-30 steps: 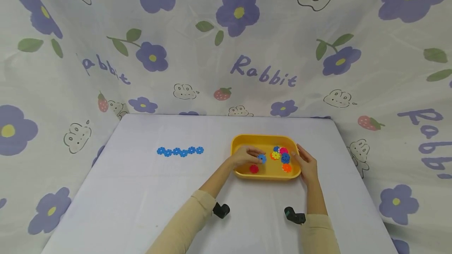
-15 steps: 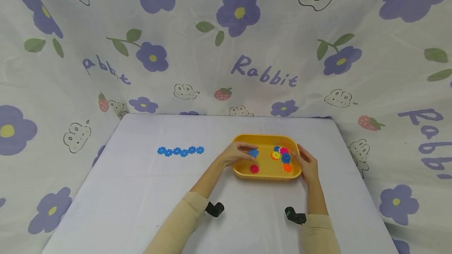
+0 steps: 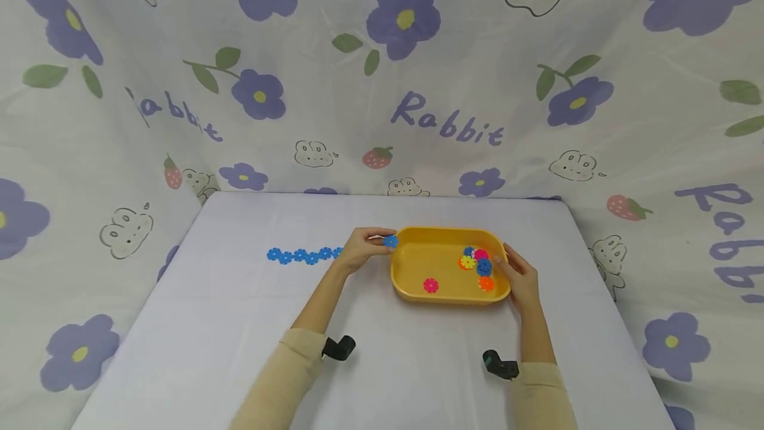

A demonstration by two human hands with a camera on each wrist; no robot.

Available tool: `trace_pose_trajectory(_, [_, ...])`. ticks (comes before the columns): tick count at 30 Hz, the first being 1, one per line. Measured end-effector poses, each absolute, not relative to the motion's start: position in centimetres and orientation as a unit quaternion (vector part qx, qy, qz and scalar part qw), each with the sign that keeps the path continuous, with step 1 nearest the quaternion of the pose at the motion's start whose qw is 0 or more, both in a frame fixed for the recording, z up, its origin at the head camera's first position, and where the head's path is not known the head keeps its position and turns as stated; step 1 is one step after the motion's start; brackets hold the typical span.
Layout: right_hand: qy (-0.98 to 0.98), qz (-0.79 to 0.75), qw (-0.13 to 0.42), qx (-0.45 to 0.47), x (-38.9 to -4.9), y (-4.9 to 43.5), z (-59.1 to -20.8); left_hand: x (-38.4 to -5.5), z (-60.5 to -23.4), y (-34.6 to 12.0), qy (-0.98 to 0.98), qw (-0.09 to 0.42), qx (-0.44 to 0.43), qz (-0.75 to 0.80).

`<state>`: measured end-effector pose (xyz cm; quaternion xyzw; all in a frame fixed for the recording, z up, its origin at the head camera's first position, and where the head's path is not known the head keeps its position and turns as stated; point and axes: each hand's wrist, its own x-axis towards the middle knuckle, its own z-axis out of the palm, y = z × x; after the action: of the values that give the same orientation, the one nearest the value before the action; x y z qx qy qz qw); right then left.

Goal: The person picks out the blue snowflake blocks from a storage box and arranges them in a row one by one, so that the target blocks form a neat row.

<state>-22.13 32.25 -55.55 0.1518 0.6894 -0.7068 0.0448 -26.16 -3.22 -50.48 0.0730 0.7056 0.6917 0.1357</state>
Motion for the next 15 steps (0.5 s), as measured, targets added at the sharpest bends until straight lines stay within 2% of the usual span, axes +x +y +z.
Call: trace_pose_trajectory(15, [0.688, -0.707, 0.046, 0.155, -22.1, 32.5, -55.7, -26.3, -52.8, -8.0, 0.812, 0.034, 0.08, 0.577])
